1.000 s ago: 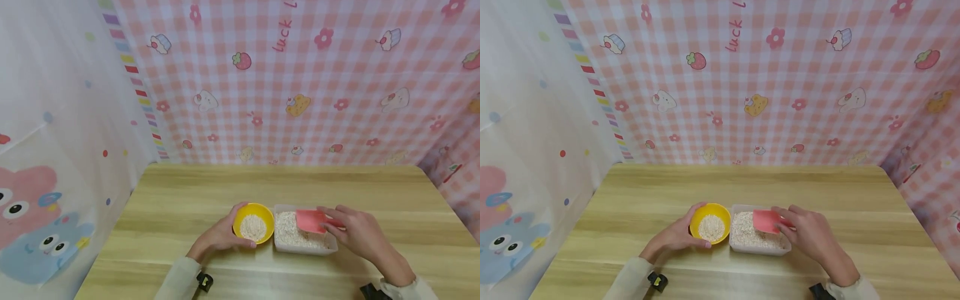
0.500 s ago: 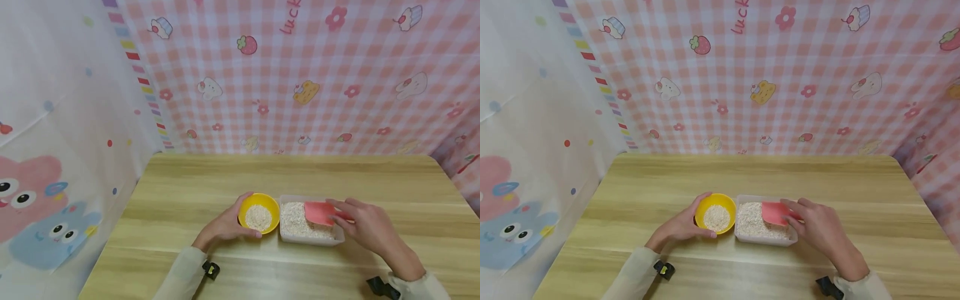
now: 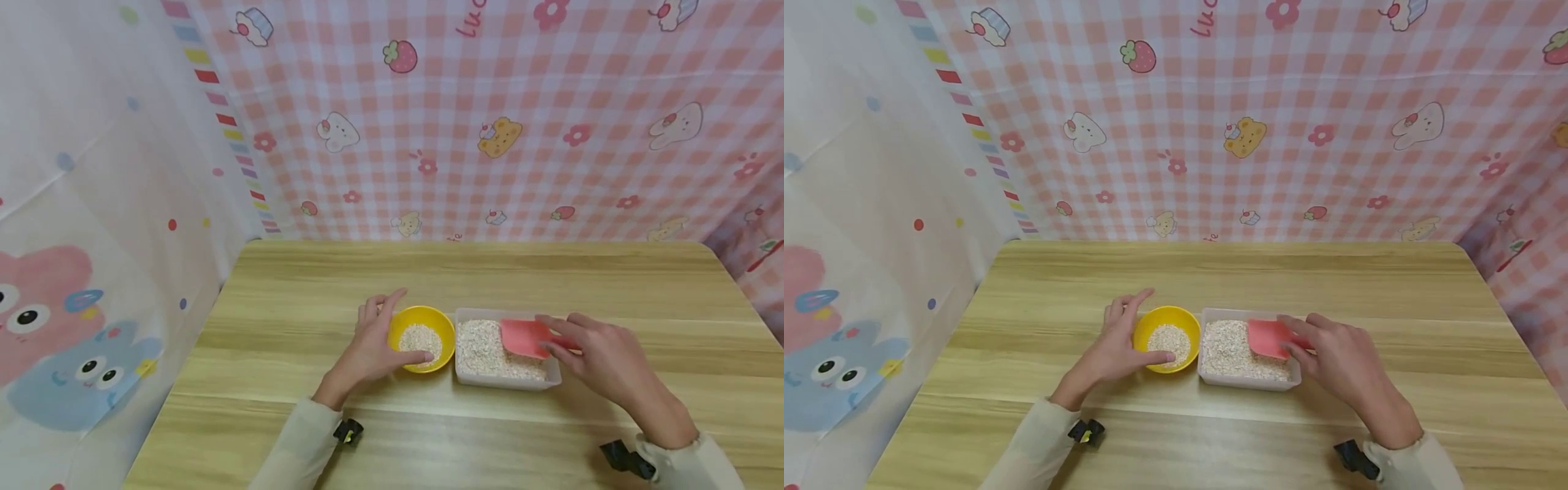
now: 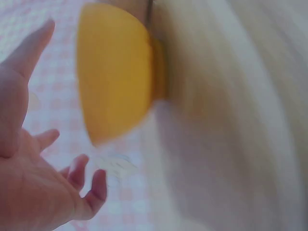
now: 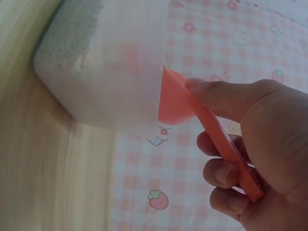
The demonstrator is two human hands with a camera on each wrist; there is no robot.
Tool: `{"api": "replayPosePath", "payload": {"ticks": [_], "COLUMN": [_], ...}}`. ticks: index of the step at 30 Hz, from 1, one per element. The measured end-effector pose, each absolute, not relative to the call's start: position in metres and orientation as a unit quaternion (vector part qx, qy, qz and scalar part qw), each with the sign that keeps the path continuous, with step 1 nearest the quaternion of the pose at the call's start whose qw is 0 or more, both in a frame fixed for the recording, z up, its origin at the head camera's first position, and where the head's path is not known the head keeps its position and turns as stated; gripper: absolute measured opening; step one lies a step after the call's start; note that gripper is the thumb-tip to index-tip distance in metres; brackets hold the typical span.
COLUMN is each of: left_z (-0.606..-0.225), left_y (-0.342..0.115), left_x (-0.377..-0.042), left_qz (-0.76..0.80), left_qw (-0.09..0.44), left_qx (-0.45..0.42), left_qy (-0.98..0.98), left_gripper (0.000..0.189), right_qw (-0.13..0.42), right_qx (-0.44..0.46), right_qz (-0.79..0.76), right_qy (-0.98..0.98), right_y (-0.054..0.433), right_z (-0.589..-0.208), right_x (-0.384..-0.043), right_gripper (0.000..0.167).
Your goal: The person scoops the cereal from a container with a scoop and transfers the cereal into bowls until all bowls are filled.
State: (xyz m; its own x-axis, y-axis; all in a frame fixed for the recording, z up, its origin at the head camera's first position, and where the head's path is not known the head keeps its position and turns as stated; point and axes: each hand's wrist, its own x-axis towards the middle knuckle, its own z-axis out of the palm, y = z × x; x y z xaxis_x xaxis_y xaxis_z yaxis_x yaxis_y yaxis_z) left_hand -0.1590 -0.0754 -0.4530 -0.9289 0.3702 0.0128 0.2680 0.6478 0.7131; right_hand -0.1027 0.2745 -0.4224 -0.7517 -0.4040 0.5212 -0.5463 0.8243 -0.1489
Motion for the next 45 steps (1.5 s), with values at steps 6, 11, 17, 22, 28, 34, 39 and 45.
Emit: {"api": "replayPosePath", "payload": {"ticks": [6,11,17,22,28,34,39,45], "left_z": [-0.436,-0.435,-0.438,-0.44,-0.441,-0.44,-0.439,-0.437], "left_y": [-0.052,-0.034,-0.02,-0.015,-0.013,-0.011,-0.011,-0.01], "left_x": [-0.149,-0.145,-0.147,-0.148,-0.149,-0.15,-0.148,-0.147], "left_qz": [0.384,0.362,0.342,0.336,0.338,0.339,0.34,0.341], "left_qw": [0.053,0.104,0.151,0.164,0.178,0.196,0.203,0.206], "left_qx": [0.205,0.23,0.249,0.253,0.245,0.232,0.227,0.224], "left_qy": [0.898,0.897,0.893,0.892,0.891,0.891,0.89,0.889], "left_gripper": [0.097,0.098,0.109,0.113,0.114,0.115,0.114,0.115], "right_qw": [0.23,0.21,0.178,0.152,0.167,0.145,0.112,0.088], "right_qx": [0.251,0.246,0.234,0.229,0.25,0.268,0.272,0.277], "right_qz": [0.127,0.115,0.119,0.154,0.186,0.194,0.187,0.199], "right_qy": [-0.932,-0.939,-0.948,-0.949,-0.935,-0.933,-0.937,-0.936], "right_y": [0.273,0.271,0.269,0.268,0.268,0.267,0.263,0.261], "right_z": [-0.423,-0.425,-0.427,-0.43,-0.437,-0.439,-0.437,-0.435], "right_x": [-0.104,-0.105,-0.106,-0.107,-0.112,-0.115,-0.117,-0.12], "right_gripper": [0.04,0.047,0.044,0.042,0.042,0.042,0.04,0.038]}}
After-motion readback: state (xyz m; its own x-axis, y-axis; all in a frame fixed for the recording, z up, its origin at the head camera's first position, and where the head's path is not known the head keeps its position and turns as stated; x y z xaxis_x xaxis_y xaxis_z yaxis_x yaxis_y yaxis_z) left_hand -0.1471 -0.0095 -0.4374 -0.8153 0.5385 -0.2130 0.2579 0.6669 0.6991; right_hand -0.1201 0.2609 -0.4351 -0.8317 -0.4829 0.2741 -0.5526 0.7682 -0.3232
